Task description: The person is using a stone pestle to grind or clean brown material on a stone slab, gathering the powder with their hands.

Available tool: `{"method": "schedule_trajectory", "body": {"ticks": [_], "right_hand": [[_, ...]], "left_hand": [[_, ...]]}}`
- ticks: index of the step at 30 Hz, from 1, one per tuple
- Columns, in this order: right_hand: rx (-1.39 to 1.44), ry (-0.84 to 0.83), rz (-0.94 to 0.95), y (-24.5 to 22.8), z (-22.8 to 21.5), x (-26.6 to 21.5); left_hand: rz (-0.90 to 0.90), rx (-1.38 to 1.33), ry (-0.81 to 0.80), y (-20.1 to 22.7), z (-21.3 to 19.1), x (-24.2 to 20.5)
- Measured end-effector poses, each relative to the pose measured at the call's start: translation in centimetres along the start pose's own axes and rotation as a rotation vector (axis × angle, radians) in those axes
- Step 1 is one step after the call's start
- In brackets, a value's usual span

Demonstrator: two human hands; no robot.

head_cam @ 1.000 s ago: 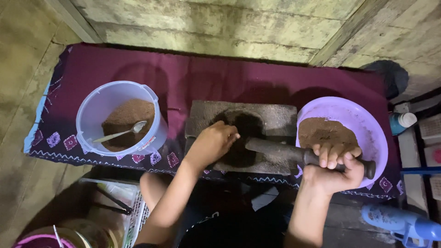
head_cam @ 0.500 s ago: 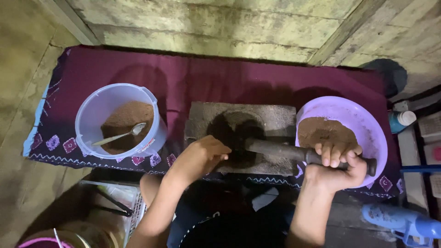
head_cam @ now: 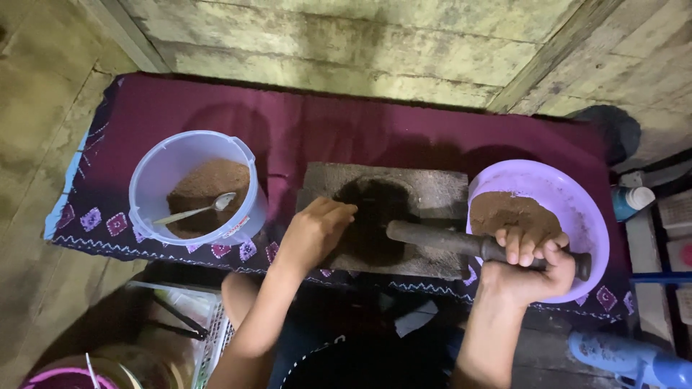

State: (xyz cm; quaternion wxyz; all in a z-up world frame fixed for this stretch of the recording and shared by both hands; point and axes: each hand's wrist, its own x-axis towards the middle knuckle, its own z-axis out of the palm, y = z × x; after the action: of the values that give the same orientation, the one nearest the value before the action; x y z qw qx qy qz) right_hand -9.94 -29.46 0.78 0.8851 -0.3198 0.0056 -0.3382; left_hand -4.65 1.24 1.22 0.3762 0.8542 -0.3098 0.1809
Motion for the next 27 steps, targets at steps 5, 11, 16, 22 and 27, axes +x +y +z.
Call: {"method": "schedule_trajectory", "body": {"ticks": [5, 11, 16, 22, 27], "right_hand": [[0.000, 0.013, -0.005, 0.0, -0.1, 0.0], [0.017, -0.039, 0.012, -0.1, -0.5, 0.1], [0.010, -0.035, -0.001, -0.1, 0.5, -0.1], [-0.162, -0.188, -0.041, 1.4, -3.3, 1.0], [-0.136, -0.410, -0.040, 2.8, -4.6, -0.1]], "left_hand": [[-0.103, -0.083, -0.024, -0.3, -0.3, 0.0], [-0.018, -0.024, -0.158, -0.9, 2.1, 1.2], [-0.050, 0.047, -0.032, -1.4, 2.6, 1.6], [-0.024, 0.250, 0.056, -2.0, 2.7, 1.5], [0.011, 0.287, 0.237, -2.4, 2.5, 1.1]]}}
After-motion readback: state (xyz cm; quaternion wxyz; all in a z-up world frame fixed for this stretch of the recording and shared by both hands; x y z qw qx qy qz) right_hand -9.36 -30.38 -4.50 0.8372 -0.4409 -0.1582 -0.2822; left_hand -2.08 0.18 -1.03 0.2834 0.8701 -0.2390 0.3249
